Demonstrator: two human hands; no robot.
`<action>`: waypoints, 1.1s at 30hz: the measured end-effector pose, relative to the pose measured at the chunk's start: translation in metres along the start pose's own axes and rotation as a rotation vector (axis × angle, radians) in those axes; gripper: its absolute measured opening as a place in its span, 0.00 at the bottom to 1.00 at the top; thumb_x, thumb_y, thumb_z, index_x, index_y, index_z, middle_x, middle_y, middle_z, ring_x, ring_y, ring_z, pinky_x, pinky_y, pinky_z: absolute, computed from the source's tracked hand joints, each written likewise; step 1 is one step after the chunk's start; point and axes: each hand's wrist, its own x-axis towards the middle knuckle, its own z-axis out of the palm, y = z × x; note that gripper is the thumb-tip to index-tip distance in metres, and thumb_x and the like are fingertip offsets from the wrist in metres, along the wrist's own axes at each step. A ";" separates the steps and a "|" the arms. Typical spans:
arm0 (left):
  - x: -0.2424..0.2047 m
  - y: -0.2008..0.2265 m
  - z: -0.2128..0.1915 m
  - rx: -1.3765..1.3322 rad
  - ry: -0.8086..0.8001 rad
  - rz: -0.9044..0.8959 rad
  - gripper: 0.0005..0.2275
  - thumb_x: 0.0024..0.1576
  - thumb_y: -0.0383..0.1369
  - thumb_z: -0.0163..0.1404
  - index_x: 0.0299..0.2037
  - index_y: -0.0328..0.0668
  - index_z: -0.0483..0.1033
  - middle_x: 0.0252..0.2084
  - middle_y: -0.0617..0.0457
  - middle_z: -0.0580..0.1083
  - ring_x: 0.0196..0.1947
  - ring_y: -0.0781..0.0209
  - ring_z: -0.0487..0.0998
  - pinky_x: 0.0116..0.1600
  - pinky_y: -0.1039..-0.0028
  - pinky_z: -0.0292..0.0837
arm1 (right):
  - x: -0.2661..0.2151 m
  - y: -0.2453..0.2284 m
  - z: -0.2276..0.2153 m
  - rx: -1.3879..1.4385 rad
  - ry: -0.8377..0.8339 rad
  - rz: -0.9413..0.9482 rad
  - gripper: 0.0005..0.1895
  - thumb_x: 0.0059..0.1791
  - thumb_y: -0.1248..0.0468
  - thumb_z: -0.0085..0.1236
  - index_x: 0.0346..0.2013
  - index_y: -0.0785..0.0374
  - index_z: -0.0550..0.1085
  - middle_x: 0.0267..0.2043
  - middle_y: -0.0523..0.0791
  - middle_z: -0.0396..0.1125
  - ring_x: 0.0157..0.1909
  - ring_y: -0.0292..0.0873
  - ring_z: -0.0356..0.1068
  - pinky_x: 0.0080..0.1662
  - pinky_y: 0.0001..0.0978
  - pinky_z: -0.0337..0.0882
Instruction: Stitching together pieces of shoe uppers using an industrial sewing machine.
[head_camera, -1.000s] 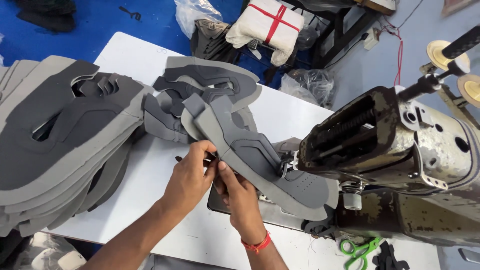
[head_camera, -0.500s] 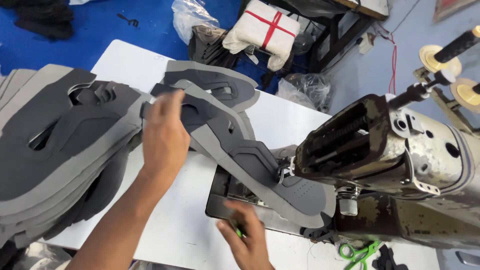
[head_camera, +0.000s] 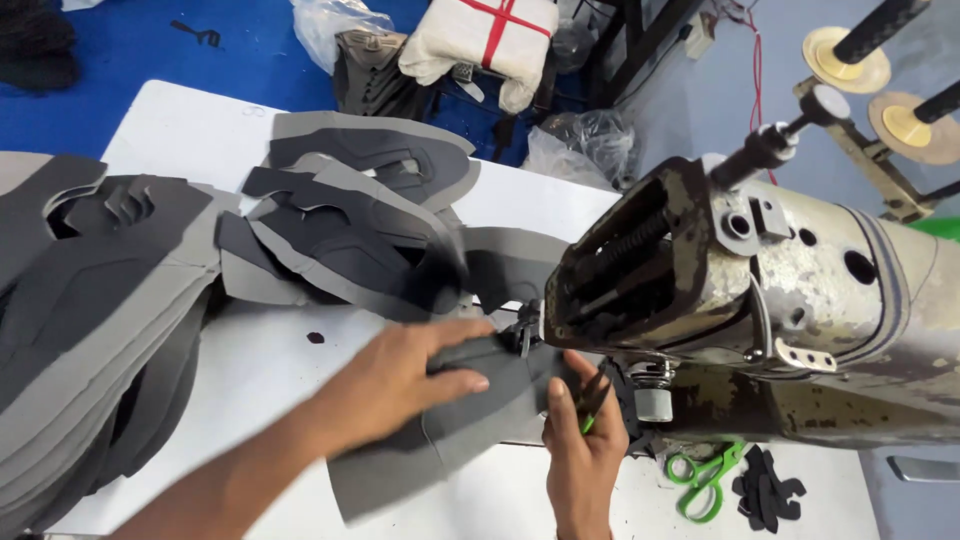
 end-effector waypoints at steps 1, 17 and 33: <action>-0.011 0.007 0.007 -0.041 0.000 -0.046 0.26 0.50 0.47 0.58 0.59 0.52 0.76 0.48 0.51 0.82 0.44 0.58 0.84 0.51 0.71 0.76 | 0.004 -0.006 0.001 -0.050 0.000 0.015 0.20 0.51 0.66 0.58 0.58 0.66 0.73 0.24 0.39 0.62 0.22 0.28 0.54 0.23 0.22 0.53; 0.008 -0.024 0.015 -0.387 -0.073 -0.052 0.27 0.50 0.40 0.61 0.62 0.47 0.76 0.55 0.53 0.82 0.51 0.69 0.79 0.58 0.77 0.71 | 0.000 -0.031 0.006 -0.121 -0.039 0.013 0.18 0.50 0.65 0.59 0.54 0.65 0.75 0.25 0.38 0.67 0.22 0.28 0.57 0.23 0.22 0.55; 0.015 -0.026 0.006 -0.198 -0.053 0.036 0.27 0.50 0.44 0.61 0.61 0.50 0.76 0.64 0.52 0.75 0.63 0.61 0.76 0.64 0.70 0.69 | -0.005 -0.030 0.002 -0.125 -0.058 -0.010 0.17 0.51 0.63 0.59 0.53 0.65 0.74 0.26 0.39 0.69 0.23 0.28 0.57 0.24 0.21 0.55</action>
